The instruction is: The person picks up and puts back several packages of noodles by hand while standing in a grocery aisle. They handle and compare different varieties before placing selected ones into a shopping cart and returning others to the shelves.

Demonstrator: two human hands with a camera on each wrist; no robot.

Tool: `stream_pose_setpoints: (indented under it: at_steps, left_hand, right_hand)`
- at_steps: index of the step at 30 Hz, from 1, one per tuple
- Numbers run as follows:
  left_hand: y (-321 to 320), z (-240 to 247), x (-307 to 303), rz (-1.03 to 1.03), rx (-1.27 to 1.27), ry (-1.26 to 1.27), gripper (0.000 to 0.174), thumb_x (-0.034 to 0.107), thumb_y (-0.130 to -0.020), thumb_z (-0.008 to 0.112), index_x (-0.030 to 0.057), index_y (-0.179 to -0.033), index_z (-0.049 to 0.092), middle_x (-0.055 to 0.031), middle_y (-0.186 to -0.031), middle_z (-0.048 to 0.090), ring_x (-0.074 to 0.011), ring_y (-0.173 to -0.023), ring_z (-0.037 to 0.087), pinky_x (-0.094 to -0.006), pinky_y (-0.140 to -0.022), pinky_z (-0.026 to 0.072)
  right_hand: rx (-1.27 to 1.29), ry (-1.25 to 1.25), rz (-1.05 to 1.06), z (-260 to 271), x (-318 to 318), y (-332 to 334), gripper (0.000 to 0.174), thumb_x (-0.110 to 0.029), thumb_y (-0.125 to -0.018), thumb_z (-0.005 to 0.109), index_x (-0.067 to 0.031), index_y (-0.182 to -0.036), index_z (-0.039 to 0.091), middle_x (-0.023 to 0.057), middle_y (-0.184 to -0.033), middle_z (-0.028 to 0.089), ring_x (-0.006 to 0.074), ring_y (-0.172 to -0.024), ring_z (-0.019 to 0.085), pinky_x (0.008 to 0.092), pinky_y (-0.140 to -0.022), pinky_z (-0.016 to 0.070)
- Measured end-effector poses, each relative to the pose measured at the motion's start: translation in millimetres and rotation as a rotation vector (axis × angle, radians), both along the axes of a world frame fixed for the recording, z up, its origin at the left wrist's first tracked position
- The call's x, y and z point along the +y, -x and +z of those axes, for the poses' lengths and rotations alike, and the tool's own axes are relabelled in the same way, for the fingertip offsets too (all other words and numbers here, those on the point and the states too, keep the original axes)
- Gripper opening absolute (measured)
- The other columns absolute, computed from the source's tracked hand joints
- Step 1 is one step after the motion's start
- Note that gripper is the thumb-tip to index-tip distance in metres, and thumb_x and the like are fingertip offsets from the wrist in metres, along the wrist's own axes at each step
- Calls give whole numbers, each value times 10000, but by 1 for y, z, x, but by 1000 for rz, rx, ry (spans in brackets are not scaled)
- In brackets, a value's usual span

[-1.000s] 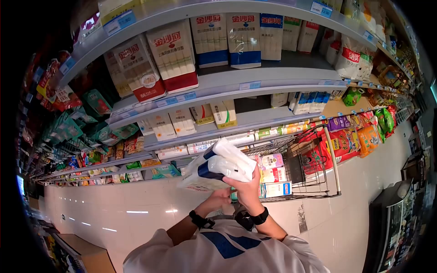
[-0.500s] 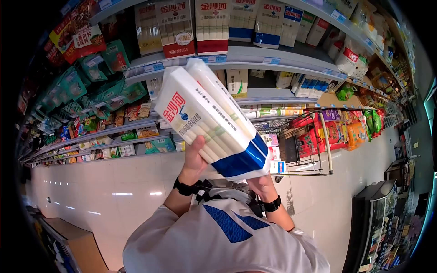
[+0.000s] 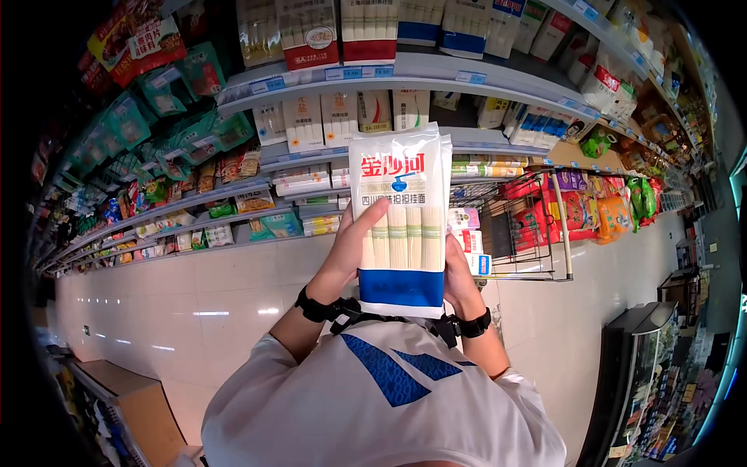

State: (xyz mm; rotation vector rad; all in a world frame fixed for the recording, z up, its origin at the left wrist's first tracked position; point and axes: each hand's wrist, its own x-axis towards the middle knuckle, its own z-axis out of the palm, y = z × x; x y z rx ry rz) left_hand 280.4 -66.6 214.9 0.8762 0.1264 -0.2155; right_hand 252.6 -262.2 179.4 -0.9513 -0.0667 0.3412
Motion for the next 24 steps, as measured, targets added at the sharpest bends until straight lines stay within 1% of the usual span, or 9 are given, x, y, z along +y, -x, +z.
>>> stream_pose_setpoints:
  at_steps: [3, 6, 9, 11, 15, 17, 19, 22, 24]
  left_hand:
    - [-12, -17, 0, -168, 88, 197, 519, 310, -1013, 602, 9, -1418, 482, -137, -1297, 635, -204, -1144, 656, -324, -965, 534]
    - [-14, -16, -7, -201, 150, 251, 511, 331, -1018, 586, 8, -1404, 500, -145, -1303, 635, -215, -1147, 659, -335, -980, 535]
    - [-18, -16, -11, -192, 210, 287, 503, 316, -1014, 599, 7, -1399, 501, -144, -1307, 633, -216, -1153, 655, -343, -971, 545]
    - [-20, -25, -13, -103, 184, 224, 486, 271, -1009, 614, 14, -1402, 490, -144, -1319, 621, -220, -1173, 643, -355, -969, 552]
    - [-12, -2, -19, 84, 159, 89, 448, 221, -1004, 621, 15, -1383, 498, -139, -1309, 626, -225, -1152, 654, -367, -962, 560]
    - [-9, 1, -16, 161, 1, 69, 415, 187, -1011, 606, 9, -1369, 496, -136, -1301, 629, -229, -1138, 664, -374, -959, 565]
    - [-7, 5, -16, 195, -41, 77, 405, 177, -1019, 593, 12, -1372, 484, -135, -1293, 631, -230, -1133, 668, -375, -960, 567]
    - [-8, 4, -13, 372, -62, -4, 391, 174, -1023, 599, 27, -1364, 477, -133, -1280, 633, -211, -1128, 665, -358, -942, 570]
    - [-7, -4, -11, 455, -83, -90, 376, 163, -1021, 606, 27, -1348, 480, -131, -1271, 635, -198, -1115, 664, -350, -938, 565]
  right_hand:
    - [35, 40, -41, -9, -8, 3, 559, -394, -1051, 547, -15, -1454, 465, 107, -1372, 608, 168, -1229, 601, 334, -1035, 491]
    - [134, -16, -57, -6, -14, 1, 483, -279, -1046, 572, -13, -1439, 483, 101, -1316, 644, 151, -1161, 636, 307, -990, 517]
    - [153, 1, -85, -6, -27, -8, 466, -243, -1033, 581, -8, -1426, 495, 109, -1300, 650, 158, -1153, 641, 315, -986, 520]
    - [151, -7, -113, 3, -35, -16, 460, -212, -1010, 589, -4, -1413, 507, 122, -1295, 652, 177, -1153, 644, 326, -992, 519]
    - [153, -110, -194, 9, -68, -35, 499, -207, -991, 585, -1, -1433, 480, 154, -1340, 619, 246, -1206, 625, 372, -1026, 503]
    - [72, -146, -223, 16, -82, -47, 516, -217, -994, 575, -6, -1449, 449, 153, -1343, 613, 252, -1209, 620, 384, -1034, 500]
    - [77, -192, -204, 12, -98, -60, 514, -196, -984, 606, -9, -1436, 448, 148, -1321, 623, 238, -1189, 630, 377, -1019, 510]
    - [-33, -7, -295, 15, -112, -85, 531, -102, -914, 747, -18, -1371, 490, 129, -1306, 631, 204, -1159, 640, 355, -992, 526]
    - [-86, -46, -333, 28, -117, -106, 550, -107, -909, 762, -17, -1376, 484, 123, -1302, 630, 203, -1164, 636, 362, -1004, 522]
